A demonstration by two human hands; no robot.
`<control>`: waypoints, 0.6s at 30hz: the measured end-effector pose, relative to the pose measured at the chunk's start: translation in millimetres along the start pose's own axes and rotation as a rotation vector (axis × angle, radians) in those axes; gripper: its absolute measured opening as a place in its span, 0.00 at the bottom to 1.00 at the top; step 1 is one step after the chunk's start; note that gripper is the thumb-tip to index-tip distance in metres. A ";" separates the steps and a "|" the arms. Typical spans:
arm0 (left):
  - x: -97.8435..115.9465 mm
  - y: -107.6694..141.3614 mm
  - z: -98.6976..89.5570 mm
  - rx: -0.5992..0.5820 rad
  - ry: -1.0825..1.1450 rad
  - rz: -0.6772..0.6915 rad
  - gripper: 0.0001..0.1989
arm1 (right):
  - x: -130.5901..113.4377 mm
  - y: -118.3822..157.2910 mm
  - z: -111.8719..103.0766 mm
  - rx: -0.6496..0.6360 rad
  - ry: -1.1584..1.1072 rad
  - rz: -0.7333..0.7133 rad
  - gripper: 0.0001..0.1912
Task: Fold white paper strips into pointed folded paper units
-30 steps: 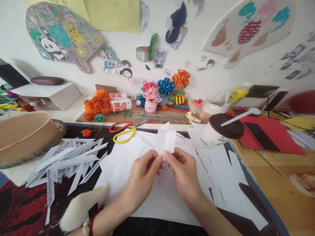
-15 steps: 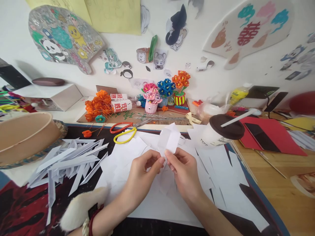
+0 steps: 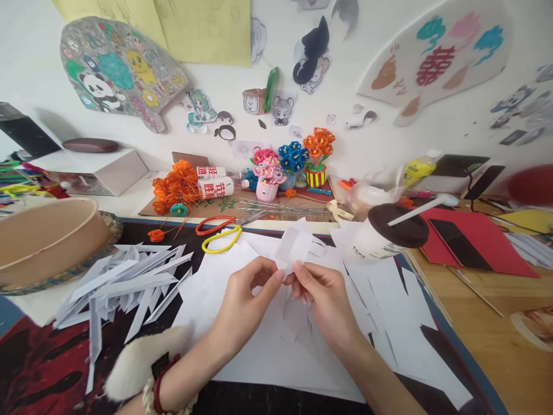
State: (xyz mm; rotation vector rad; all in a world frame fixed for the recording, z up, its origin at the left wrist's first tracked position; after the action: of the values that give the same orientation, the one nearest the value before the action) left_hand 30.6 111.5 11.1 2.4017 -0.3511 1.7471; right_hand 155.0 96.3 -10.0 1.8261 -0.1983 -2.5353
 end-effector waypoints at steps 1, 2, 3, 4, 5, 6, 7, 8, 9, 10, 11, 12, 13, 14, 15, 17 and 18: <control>-0.1 -0.8 -1.6 0.010 -0.002 0.005 0.09 | -1.6 0.2 2.0 -0.014 0.031 -0.011 0.20; -0.7 -1.7 -4.3 0.029 -0.010 0.006 0.09 | -2.3 0.4 4.6 -0.033 0.059 -0.016 0.20; -1.8 -2.7 -8.1 0.055 -0.024 0.004 0.10 | -1.9 0.5 7.2 -0.054 0.077 -0.016 0.20; -3.4 -3.8 -12.6 0.083 -0.041 -0.004 0.10 | -0.6 0.2 9.0 -0.070 0.081 -0.009 0.20; -5.6 -5.2 -16.8 0.103 -0.060 -0.018 0.10 | 0.8 -0.4 8.7 -0.072 0.076 -0.004 0.19; -7.9 -6.9 -20.1 0.107 -0.079 -0.035 0.10 | 1.7 -1.7 5.7 -0.054 0.066 -0.001 0.19; -10.1 -9.0 -22.4 0.094 -0.099 -0.055 0.10 | 1.8 -3.4 0.0 -0.017 0.056 -0.004 0.19; -11.5 -11.2 -23.2 0.059 -0.134 -0.071 0.10 | 0.4 -5.3 -8.6 0.041 0.053 -0.017 0.19; -11.3 -13.5 -22.2 0.002 -0.176 -0.073 0.10 | -2.3 -6.9 -18.3 0.103 0.058 -0.035 0.19; -10.3 -15.1 -19.4 -0.076 -0.220 -0.068 0.10 | -6.1 -8.3 -28.0 0.160 0.059 -0.059 0.19; -9.5 -15.7 -15.3 -0.170 -0.260 -0.062 0.10 | -10.4 -9.4 -37.4 0.212 0.064 -0.081 0.20; -8.6 -15.6 -13.3 -0.243 -0.298 -0.055 0.10 | -14.1 -10.2 -45.5 0.251 0.083 -0.093 0.22; -7.8 -15.2 -12.8 -0.299 -0.336 -0.047 0.09 | -15.5 -12.3 -47.6 0.230 0.114 -0.082 0.24; -7.1 -14.5 -12.7 -0.346 -0.372 -0.036 0.10 | -15.0 -14.7 -45.9 0.173 0.154 -0.058 0.23; -6.5 -13.8 -12.9 -0.384 -0.405 -0.019 0.10 | -12.8 -16.5 -42.3 0.099 0.206 -0.025 0.21; -5.0 -12.1 -12.0 -0.445 -0.453 0.032 0.09 | -6.3 -17.5 -38.0 -0.003 0.283 0.032 0.19; -4.9 -11.1 -10.4 -0.475 -0.467 0.056 0.09 | -3.0 -17.5 -37.0 -0.034 0.313 0.049 0.19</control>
State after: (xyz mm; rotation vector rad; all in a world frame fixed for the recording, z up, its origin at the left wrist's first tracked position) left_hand 22.6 125.3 9.8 2.4105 -0.7923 0.9468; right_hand 192.1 110.3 -20.6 2.1394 -0.1901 -2.1680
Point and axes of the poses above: each hand's wrist, its own y-axis away from the middle knuckle, its own z-axis out of the palm, x = y × z, the point moved 10 cm from there along -y, towards the middle knuckle, and after that the axes turned 8 degrees about -y, right-handed, at the moved point
